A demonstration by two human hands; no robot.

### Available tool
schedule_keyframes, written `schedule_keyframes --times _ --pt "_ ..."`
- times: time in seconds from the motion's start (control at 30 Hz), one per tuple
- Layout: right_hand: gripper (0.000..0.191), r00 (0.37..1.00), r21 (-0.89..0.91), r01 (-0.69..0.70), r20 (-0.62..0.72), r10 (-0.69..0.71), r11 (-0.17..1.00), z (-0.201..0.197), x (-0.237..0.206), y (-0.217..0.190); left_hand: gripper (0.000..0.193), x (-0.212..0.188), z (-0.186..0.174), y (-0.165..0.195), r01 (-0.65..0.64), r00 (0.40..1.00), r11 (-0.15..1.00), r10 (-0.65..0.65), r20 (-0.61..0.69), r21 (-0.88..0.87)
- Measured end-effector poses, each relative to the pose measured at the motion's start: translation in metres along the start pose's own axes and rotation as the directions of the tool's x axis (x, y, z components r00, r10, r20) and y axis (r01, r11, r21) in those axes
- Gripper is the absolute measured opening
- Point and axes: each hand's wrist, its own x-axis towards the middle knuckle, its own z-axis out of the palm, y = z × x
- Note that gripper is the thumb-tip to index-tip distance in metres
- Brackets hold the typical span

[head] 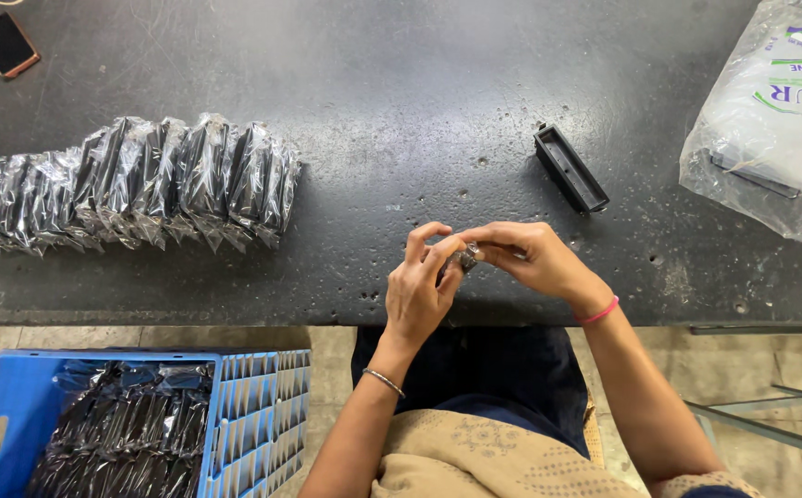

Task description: The person picks black rectangular hardware items one at a time, slides each into a clear plastic bag, folds and presses the bag closed, and places the wrapped item on a growing pile of finished bags on the workbench. A blue crate holds additional wrapped items nearby.

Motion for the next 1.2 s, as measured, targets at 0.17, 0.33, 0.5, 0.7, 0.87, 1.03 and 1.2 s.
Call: schedule_keyframes --times 0.17,0.33,0.5,0.7,0.87,1.03,1.2 --pt "0.030 0.994 -0.067 0.111 0.009 -0.111 0.992 -0.003 0.004 -0.006 0.035 0.001 0.001 0.000 -0.005 1.000 1.000 0.005 -0.004 0.000" --pt "0.032 0.987 -0.140 0.161 0.030 -0.159 0.977 -0.003 0.002 -0.012 0.036 0.003 -0.002 -0.004 0.005 1.000 1.000 -0.004 0.012 -0.028" --pt "0.029 0.988 -0.190 0.130 -0.052 -0.142 0.973 0.008 0.001 -0.014 0.034 0.003 -0.001 -0.006 0.012 1.000 0.999 -0.012 0.010 -0.042" --pt "0.029 0.987 -0.230 0.078 -0.119 -0.108 0.970 0.018 -0.001 -0.012 0.035 0.002 0.000 -0.007 -0.009 1.000 1.000 0.009 0.008 0.005" --pt "0.031 0.979 -0.264 0.109 -0.140 -0.150 0.958 0.022 -0.008 -0.008 0.037 0.002 0.004 -0.006 -0.020 1.000 0.999 0.019 0.020 0.050" --pt "0.034 0.976 -0.286 0.146 -0.117 -0.186 0.947 0.018 -0.010 -0.010 0.040 0.004 0.004 -0.003 -0.013 0.999 0.997 0.009 0.053 0.082" --pt "0.036 0.981 -0.276 0.139 -0.095 -0.171 0.951 0.016 -0.006 -0.016 0.034 0.005 0.004 0.000 0.039 0.999 0.998 -0.040 0.018 0.045"
